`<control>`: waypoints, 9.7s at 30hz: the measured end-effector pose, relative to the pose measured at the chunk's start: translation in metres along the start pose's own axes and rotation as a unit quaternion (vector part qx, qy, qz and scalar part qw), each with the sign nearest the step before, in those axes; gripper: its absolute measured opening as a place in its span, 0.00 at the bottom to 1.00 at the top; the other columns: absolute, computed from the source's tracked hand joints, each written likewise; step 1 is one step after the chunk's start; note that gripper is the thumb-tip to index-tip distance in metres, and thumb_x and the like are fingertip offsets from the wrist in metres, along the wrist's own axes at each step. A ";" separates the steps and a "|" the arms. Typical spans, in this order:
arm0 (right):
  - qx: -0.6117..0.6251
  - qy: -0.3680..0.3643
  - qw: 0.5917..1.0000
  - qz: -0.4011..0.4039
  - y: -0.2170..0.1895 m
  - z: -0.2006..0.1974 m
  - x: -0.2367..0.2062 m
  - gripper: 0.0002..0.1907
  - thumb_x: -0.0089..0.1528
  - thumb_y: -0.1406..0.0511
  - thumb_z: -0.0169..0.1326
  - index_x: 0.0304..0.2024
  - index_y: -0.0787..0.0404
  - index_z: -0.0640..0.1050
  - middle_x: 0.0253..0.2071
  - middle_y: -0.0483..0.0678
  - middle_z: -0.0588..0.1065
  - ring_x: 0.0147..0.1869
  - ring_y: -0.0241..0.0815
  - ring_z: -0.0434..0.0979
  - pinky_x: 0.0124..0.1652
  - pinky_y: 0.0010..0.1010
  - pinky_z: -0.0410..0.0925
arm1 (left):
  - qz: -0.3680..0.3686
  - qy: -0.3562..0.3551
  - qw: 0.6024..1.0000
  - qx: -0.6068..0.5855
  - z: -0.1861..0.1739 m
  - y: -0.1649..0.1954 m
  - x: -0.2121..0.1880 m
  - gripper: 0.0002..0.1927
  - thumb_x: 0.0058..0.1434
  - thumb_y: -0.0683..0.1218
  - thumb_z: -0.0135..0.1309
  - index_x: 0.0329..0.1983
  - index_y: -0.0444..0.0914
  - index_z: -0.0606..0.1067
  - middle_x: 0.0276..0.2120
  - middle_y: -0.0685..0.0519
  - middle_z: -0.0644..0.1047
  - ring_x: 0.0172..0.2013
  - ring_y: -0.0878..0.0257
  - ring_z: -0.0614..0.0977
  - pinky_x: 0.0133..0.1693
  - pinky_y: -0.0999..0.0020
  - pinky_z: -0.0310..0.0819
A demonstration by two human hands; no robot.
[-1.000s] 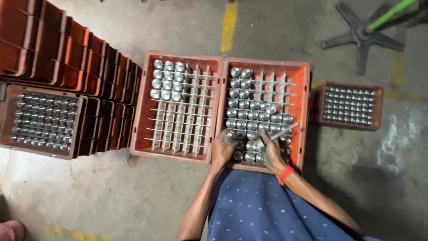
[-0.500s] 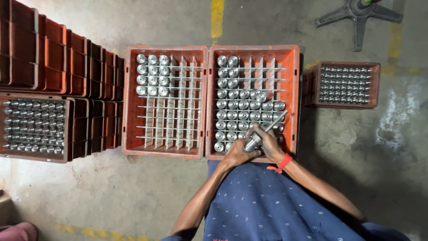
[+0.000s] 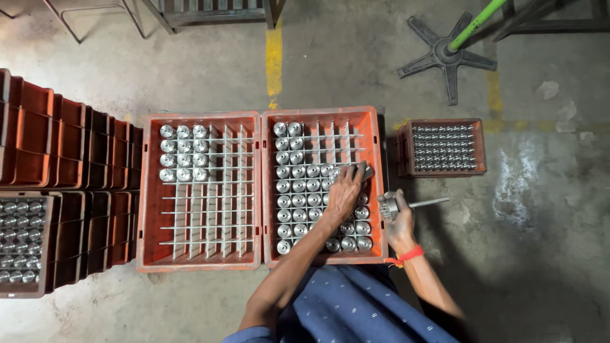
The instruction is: The person transfers small metal cylindrical parts from one orange crate to another using a metal rod to push them into place. They then move a full crate to a stack and bring a new crate to continue the process.
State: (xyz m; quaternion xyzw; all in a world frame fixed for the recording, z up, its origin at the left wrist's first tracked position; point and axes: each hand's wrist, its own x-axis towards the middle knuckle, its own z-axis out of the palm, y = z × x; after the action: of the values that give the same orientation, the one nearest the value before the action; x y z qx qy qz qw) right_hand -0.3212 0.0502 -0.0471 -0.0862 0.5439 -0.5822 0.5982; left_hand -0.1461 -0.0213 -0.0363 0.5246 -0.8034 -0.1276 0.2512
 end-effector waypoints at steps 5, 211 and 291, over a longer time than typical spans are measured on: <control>-0.022 0.005 1.000 0.012 0.010 -0.004 -0.007 0.18 0.72 0.55 0.48 0.35 0.59 0.78 0.34 0.47 0.79 0.42 0.38 0.78 0.45 0.27 0.68 | 0.001 -0.042 0.997 -0.070 0.006 -0.001 -0.001 0.34 0.53 0.32 0.49 0.66 0.37 0.65 0.60 0.35 0.71 0.58 0.34 0.73 0.46 0.55 0.81; 0.000 -0.039 0.999 0.032 0.018 0.049 0.015 0.15 0.72 0.56 0.50 0.36 0.58 0.77 0.35 0.45 0.77 0.42 0.40 0.78 0.49 0.37 0.68 | -0.156 -0.034 0.986 -0.051 -0.085 -0.118 0.002 0.30 0.65 0.44 0.50 0.72 0.39 0.63 0.53 0.33 0.75 0.48 0.38 0.79 0.45 0.47 0.76; 0.000 -0.036 0.998 0.057 0.032 0.068 -0.001 0.07 0.70 0.61 0.50 0.41 0.55 0.77 0.36 0.40 0.77 0.43 0.37 0.78 0.48 0.31 0.69 | -0.120 0.159 0.972 -0.129 -0.089 -0.143 0.005 0.20 0.61 0.35 0.57 0.56 0.40 0.77 0.48 0.41 0.79 0.48 0.43 0.82 0.50 0.53 0.77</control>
State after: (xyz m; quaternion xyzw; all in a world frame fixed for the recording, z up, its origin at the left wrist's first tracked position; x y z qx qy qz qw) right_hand -0.2506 0.0245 -0.0435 -0.0758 0.5263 -0.5436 0.6494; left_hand 0.0111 -0.0806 -0.0274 0.5936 -0.6614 -0.1744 0.4239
